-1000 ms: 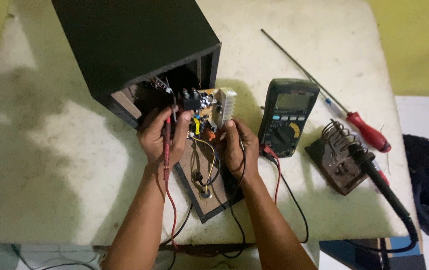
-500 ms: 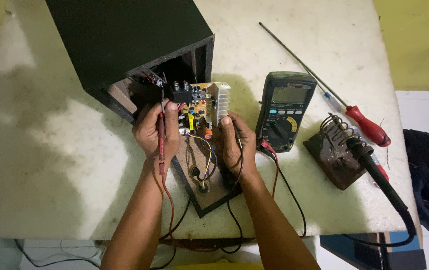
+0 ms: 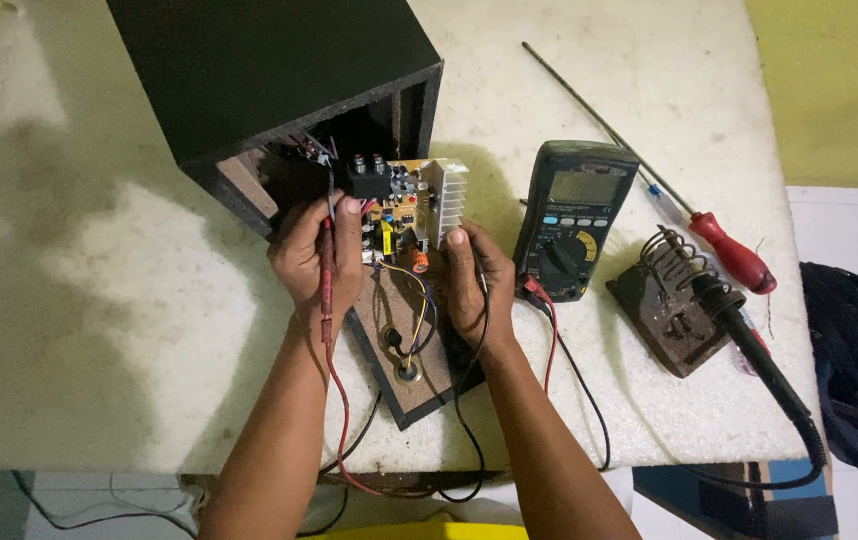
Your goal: Testing a circuit board from a speaker using a digital multimeter and probes to diagnose issues.
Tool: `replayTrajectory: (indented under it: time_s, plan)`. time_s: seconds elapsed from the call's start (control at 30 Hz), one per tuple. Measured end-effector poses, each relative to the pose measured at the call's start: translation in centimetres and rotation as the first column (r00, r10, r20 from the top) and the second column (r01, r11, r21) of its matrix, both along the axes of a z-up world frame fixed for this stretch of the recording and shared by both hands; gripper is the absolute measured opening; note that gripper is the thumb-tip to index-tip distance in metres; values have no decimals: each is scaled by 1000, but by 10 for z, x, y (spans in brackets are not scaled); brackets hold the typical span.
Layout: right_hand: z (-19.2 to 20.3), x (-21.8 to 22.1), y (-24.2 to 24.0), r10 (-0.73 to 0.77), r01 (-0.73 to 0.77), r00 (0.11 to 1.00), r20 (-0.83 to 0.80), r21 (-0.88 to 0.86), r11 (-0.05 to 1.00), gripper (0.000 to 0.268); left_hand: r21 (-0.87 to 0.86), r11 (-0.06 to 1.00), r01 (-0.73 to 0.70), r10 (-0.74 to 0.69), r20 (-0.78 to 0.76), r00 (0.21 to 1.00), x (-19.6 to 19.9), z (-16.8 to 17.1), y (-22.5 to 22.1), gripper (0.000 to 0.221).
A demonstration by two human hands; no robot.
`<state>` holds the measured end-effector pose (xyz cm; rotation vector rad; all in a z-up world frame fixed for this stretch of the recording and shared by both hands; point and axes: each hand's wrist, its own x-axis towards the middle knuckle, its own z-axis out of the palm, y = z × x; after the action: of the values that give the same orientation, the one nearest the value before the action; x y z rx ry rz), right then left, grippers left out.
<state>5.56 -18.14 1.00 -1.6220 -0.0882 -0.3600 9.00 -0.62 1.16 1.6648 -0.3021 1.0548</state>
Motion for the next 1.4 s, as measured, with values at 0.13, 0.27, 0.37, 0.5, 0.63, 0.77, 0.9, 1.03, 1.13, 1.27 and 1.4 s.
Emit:
replayTrajectory:
  time_s: [0.13, 0.27, 0.37, 0.5, 0.63, 0.77, 0.9, 1.03, 1.13, 1.27, 1.4]
  plan:
    - [3, -1, 1, -9, 9, 1000, 11, -21, 1000, 27, -14, 1000, 4, -4, 6, 1000, -1, 0, -1, 6]
    - [1, 0, 1, -7, 7, 1000, 3, -3, 1000, 28, -17, 1000, 15, -15, 3, 1000, 0, -2, 0, 8]
    - [-1, 1, 1, -12, 12, 1000, 3, -7, 1000, 27, -20, 1000, 18, -18, 2, 1000, 2, -6, 1, 9]
    - [-6, 1, 0, -14, 14, 1000, 0, 12, 1000, 27, -1, 1000, -13, 13, 3, 1000, 1, -6, 0, 7]
    - [2, -1, 2, -19, 19, 1000, 9, -16, 1000, 27, -9, 1000, -5, 6, 18, 1000, 1, -6, 0, 8]
    - [1, 0, 2, -3, 3, 1000, 13, -23, 1000, 27, -17, 1000, 3, -2, 7, 1000, 1, -7, 1, 9]
    - [-21, 3, 0, 9, -9, 1000, 15, -7, 1000, 25, 8, 1000, -29, 29, 43, 999, 0, -8, 3, 9]
    - [-20, 3, 1, 14, -13, 999, 39, -27, 1000, 27, -31, 1000, -3, 5, 39, 999, 1, -11, 2, 8]
    - [-8, 2, 1, -16, 16, 999, 35, -1, 1000, 26, -21, 1000, 10, -9, 39, 999, 2, -12, 2, 9]
    - [4, 1, 0, -11, 11, 1000, 27, -5, 1000, 25, 14, 1000, 12, -13, 39, 999, 1, -4, 3, 9]
    - [-3, 2, 2, -6, 7, 999, 42, -20, 1000, 26, 24, 1000, -9, 8, 47, 999, 1, -2, 1, 9]
